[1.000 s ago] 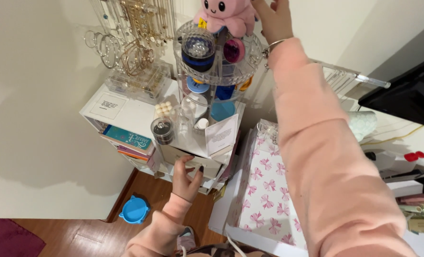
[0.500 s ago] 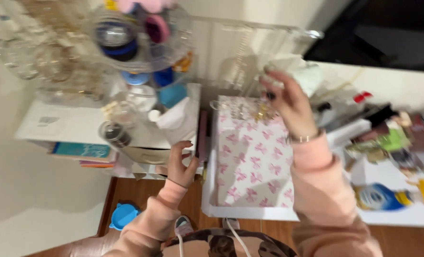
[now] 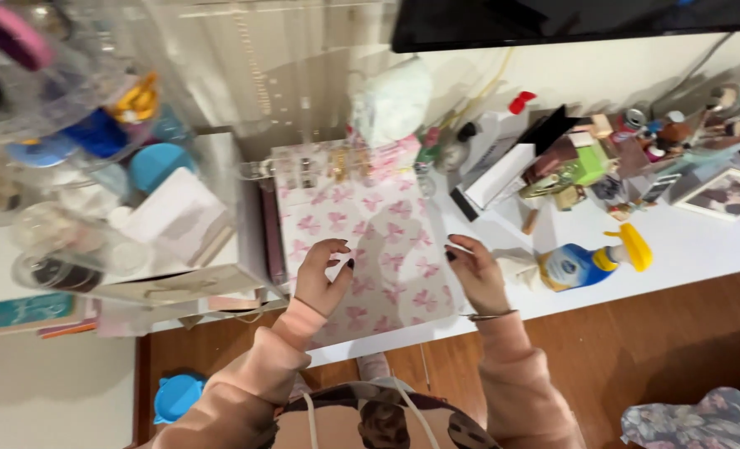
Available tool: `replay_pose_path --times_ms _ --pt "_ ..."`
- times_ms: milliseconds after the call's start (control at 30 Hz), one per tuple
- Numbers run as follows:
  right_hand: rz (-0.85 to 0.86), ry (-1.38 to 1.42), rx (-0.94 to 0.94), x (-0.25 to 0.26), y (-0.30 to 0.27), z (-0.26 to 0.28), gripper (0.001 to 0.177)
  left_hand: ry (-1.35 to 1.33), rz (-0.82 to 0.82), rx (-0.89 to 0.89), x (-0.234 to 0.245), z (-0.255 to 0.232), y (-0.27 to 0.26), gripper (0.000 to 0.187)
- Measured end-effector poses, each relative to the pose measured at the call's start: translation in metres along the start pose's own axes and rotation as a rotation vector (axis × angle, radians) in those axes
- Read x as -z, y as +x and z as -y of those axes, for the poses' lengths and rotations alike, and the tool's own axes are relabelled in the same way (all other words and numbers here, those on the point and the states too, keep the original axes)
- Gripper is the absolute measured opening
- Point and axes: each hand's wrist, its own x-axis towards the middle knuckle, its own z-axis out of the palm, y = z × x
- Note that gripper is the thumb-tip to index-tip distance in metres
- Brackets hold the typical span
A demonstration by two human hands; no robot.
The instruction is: The person organizes small items in a bedroom, picking up a card and placing it in a drawer, moving a plush toy, handling a pouch and coins, and arranging figurines and a framed photo on a desk.
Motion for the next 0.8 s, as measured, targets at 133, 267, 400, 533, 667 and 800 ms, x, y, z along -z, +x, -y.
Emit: replay_pose_path --times_ms 133,267,400,533,667,800 --pt "-0.023 0.007 -0.026 0.017 0.004 -0.037 0.043 0.024 0.056 -0.004 -0.045 0.002 0.007 0.021" --pt "-0.035 -0.052 -0.077 0.033 0.005 -0.052 0.043 0.014 0.075 -0.025 -0.079 0.003 0.013 0.021" --pt "-0.072 -0.203 0.054 0.037 0.034 -0.041 0.068 0.044 0.064 -0.033 -0.101 0.0 0.02 0.021" --pt "-0.153 -0.254 0.408 0.01 0.101 0.024 0.094 0.041 0.004 -0.043 -0.114 -0.008 0.024 0.022" --pt "-0.146 -0.328 0.605 -0.038 0.178 0.043 0.113 0.072 -0.057 -0.034 -0.11 -0.016 0.018 0.021" --pt "-0.154 -0.473 0.381 -0.08 0.219 0.074 0.123 0.113 -0.158 0.014 -0.09 -0.021 0.009 0.022"
